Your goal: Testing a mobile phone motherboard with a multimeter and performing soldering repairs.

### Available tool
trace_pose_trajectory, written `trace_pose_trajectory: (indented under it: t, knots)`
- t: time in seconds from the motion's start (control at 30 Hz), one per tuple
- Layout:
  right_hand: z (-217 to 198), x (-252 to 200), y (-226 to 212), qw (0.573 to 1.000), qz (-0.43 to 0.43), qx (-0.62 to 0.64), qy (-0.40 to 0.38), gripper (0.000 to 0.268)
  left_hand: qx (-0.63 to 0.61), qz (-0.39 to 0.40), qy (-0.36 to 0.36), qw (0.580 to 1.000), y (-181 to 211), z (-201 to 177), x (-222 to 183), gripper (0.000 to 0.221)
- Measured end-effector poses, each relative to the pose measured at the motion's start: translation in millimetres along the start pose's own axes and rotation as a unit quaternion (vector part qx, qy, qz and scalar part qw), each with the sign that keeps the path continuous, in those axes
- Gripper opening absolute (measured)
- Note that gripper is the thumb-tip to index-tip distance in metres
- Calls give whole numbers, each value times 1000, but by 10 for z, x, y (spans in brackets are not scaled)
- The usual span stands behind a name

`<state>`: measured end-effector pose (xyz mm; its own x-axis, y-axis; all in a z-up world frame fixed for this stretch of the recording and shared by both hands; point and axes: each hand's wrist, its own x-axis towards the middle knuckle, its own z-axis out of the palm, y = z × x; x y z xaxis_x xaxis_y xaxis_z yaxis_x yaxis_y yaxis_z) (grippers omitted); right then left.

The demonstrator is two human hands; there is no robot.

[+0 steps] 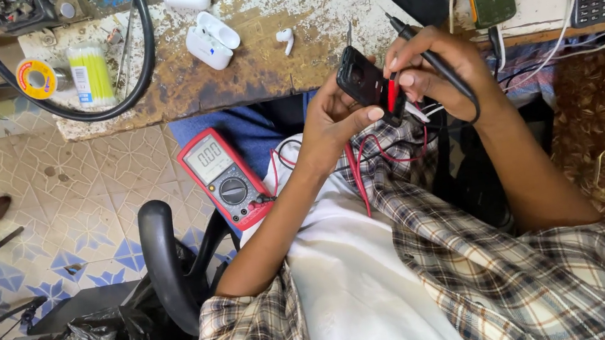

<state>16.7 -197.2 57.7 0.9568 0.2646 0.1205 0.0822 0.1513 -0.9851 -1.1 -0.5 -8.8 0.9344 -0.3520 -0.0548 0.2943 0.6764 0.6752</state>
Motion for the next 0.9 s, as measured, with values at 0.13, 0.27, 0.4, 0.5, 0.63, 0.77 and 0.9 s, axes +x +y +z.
trace_pose_trajectory:
  t: [0.13, 0.27, 0.4, 0.5, 0.63, 0.77, 0.9]
  knots:
    - [-44, 30, -38, 999, 28, 13, -13, 19, -2, 1, -2, 1000, 2, -2, -5, 68]
    - [-53, 53, -32, 999, 17, 13, -39, 18, 5, 0, -6, 1000, 30, 22, -7, 66]
    - [-74, 33, 20, 999, 10, -11, -39, 16, 9, -4, -9, 1000, 23, -21, -6, 64]
    - [-40, 53, 55, 999, 6, -14, -40, 17, 19, 6, 1, 1000, 43, -5, 14, 63]
    - [-60, 23, 185, 998, -10, -37, -43, 15, 26, 9, 6, 1000, 74, -38, 29, 62]
    - [-27, 70, 159, 993, -36, -93, -57, 12, 30, 9, 12, 999, 80, -76, 29, 61]
    - [12, 101, 95, 985, -46, -153, -61, 12, 43, 10, 13, 999, 23, -173, 40, 62]
